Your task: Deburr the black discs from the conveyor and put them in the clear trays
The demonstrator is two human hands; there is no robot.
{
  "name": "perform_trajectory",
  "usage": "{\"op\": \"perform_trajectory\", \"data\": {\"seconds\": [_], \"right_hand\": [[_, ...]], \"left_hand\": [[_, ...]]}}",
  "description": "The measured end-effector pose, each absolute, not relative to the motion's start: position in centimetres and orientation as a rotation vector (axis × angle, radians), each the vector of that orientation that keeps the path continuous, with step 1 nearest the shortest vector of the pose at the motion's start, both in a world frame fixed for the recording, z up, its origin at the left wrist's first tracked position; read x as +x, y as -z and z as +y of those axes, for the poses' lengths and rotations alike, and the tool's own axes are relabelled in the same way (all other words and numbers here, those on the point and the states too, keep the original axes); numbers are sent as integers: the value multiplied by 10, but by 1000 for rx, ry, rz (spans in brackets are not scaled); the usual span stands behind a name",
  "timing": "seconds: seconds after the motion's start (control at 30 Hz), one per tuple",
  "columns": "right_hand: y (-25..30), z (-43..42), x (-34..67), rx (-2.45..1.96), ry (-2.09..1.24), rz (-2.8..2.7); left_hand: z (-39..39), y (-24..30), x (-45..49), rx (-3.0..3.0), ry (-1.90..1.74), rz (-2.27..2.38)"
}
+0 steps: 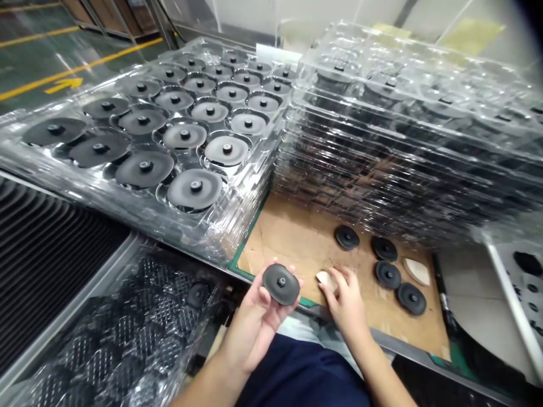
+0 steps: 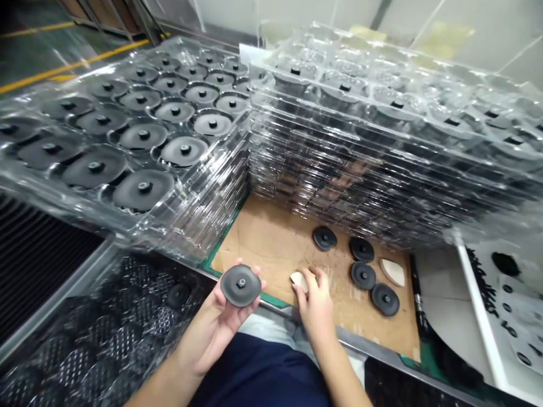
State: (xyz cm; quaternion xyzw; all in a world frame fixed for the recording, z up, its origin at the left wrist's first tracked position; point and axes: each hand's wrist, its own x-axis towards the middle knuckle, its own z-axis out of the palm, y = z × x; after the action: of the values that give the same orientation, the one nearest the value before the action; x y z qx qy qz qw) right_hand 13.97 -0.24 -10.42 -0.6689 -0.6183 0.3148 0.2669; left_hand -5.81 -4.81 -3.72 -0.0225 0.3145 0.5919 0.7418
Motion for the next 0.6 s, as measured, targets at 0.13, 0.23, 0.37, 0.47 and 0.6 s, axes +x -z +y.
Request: {"op": "perform_trajectory", "data": {"seconds": [0.13, 0.23, 0.37, 0.47, 0.6], "right_hand": [[104, -1, 135, -1751, -830, -1758], [78, 12, 129, -1680, -873, -1799], [20, 15, 102, -1548, -862, -1782], [-17, 4, 79, -1248, -732, -1883], [-40, -1, 71, -1054, -807, -2110]], "left_hand": [[-44, 36, -63, -55, -1286, 693], [-37, 33, -64, -26, -1259, 712], [-26, 28, -61, 46, -1221, 750], [-22, 23, -57, 101, -1157, 740], [-18, 13, -51, 133, -1087, 734]]}}
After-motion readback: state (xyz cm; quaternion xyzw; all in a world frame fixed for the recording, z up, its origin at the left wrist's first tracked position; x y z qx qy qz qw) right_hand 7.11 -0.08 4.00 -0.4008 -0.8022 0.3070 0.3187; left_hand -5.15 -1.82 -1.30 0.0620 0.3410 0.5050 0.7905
